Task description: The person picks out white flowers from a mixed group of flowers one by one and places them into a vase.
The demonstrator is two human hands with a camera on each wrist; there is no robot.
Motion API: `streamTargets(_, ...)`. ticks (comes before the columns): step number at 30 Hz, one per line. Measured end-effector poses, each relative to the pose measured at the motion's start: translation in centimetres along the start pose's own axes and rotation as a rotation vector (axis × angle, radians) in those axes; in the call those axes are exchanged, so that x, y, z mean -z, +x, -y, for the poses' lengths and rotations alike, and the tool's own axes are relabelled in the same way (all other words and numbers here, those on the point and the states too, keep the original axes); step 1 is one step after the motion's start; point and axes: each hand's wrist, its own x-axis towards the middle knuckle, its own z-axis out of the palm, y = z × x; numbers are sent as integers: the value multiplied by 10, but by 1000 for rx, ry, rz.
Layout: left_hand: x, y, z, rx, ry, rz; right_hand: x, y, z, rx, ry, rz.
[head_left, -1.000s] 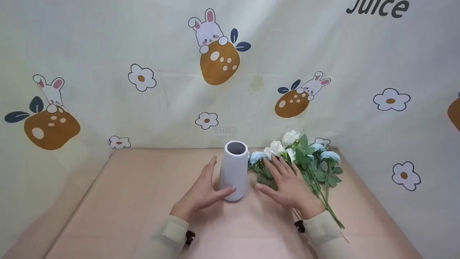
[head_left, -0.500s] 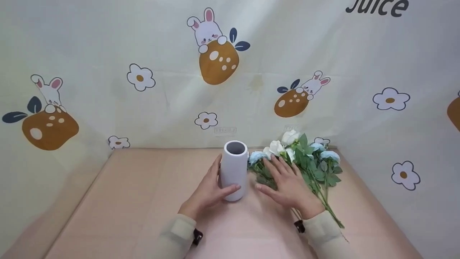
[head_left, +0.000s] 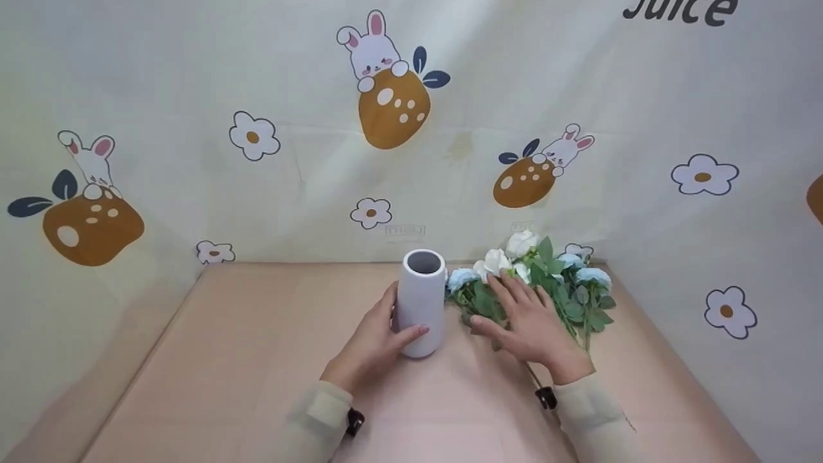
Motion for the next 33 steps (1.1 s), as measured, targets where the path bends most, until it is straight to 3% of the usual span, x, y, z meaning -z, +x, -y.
streamTargets(16,-1,-2,1,-1,10,-3,19,0,-33,-190,63,48)
streamTargets(20,-1,-3,1,-10,9,0,24,-2,-41,-208,22,53)
streamTargets(25,0,-3,-1,5,10,6,26,-5,-49,-278,-56,135)
streamTargets(33,0,-3,-1,-2,1,12,23,-4,-55,-380,-77,226)
